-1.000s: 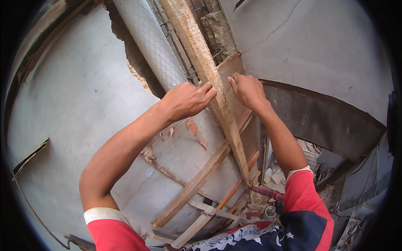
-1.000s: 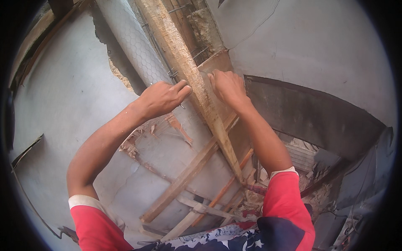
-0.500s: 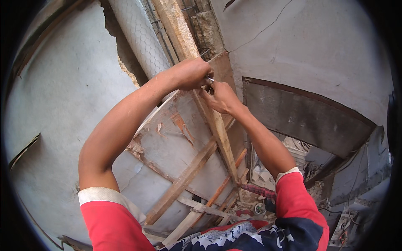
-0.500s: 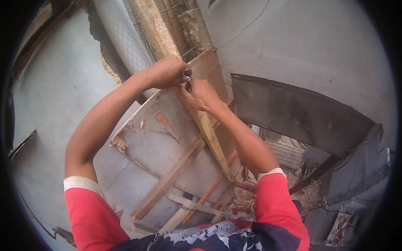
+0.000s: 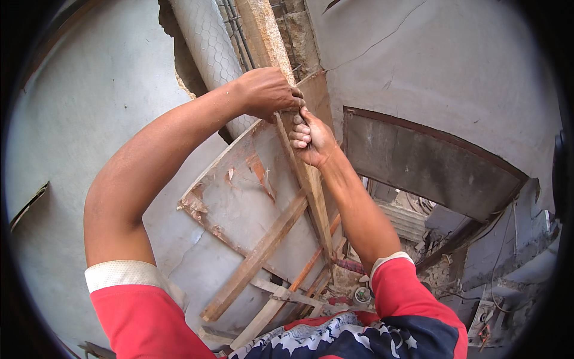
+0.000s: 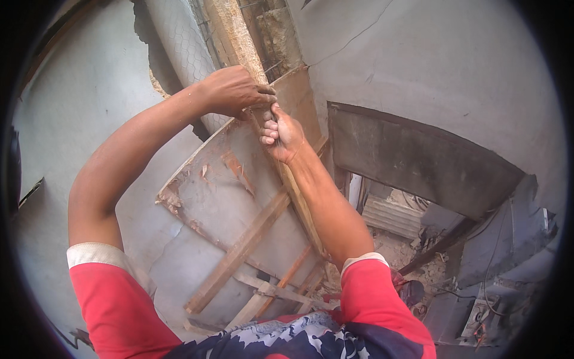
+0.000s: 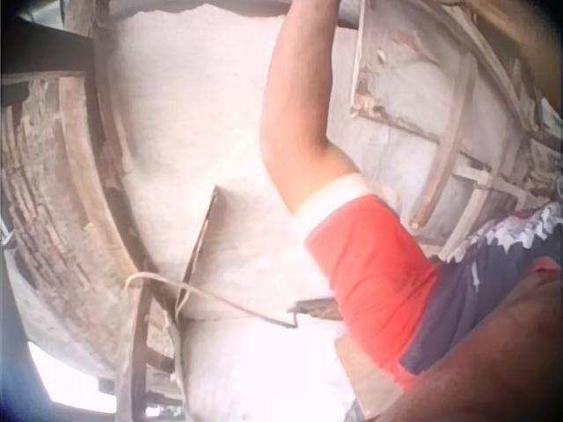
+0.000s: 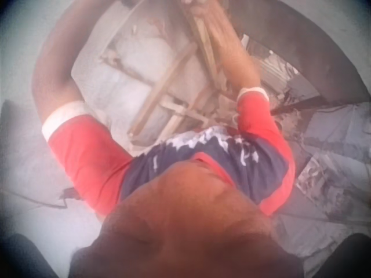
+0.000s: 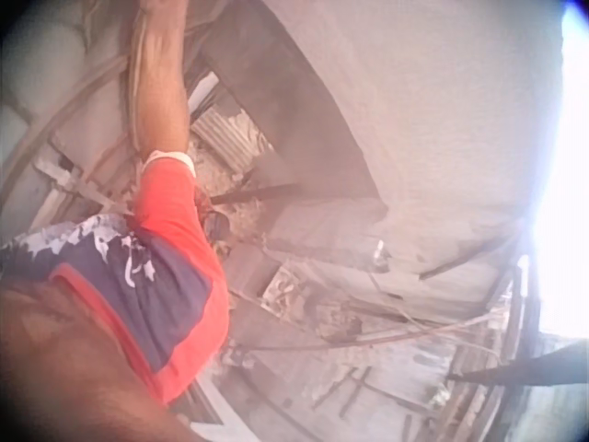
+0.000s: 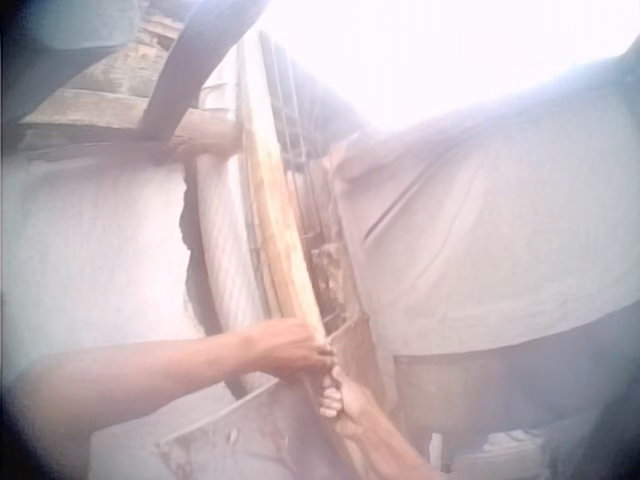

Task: The person hammers nails into a wooden frame attached to a wall, using a hammer and nails. They adjust the position of the wooden pieces and secure them to the wall structure.

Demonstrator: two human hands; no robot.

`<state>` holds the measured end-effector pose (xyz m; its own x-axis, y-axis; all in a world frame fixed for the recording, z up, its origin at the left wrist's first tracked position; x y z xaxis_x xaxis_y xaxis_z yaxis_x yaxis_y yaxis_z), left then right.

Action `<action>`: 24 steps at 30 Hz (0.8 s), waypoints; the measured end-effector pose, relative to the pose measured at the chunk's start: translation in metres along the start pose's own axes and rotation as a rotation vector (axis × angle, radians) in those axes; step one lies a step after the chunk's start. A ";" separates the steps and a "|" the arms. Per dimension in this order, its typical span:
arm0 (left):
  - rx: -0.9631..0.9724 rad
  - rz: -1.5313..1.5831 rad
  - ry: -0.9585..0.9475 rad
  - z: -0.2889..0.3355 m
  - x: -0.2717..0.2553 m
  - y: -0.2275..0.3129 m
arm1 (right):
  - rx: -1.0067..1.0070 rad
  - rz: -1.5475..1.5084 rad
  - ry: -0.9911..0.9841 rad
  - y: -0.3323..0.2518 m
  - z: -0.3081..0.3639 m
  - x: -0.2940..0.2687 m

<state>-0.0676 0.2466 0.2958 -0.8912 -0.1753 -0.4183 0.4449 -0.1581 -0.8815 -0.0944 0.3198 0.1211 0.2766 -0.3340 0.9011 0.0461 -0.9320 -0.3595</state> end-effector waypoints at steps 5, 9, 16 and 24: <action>-0.084 -0.108 0.131 -0.005 0.024 0.006 | -0.095 0.324 0.162 -0.001 0.021 0.017; -0.143 -0.095 0.169 -0.009 0.032 0.004 | -0.769 1.821 0.313 -0.048 0.043 0.045; -0.185 -0.068 0.087 -0.021 0.028 -0.001 | -0.634 2.564 0.176 -0.051 0.032 0.065; -0.092 -0.062 0.176 -0.023 0.025 -0.007 | -0.559 2.312 0.113 -0.054 0.027 0.059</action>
<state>-0.0945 0.2660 0.2862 -0.9221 0.0057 -0.3870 0.3856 -0.0730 -0.9198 -0.0543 0.3542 0.1871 -0.5529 -0.4559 -0.6975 -0.3030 0.8898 -0.3413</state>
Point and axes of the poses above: each hand's wrist, its own z-axis away from the middle knuckle, its own x-axis out of the palm, y = z × x, the point moved 5 cm from there along -z, towards the middle knuckle, and after that the axes turned 10 degrees about -z, right-handed, at the moved point
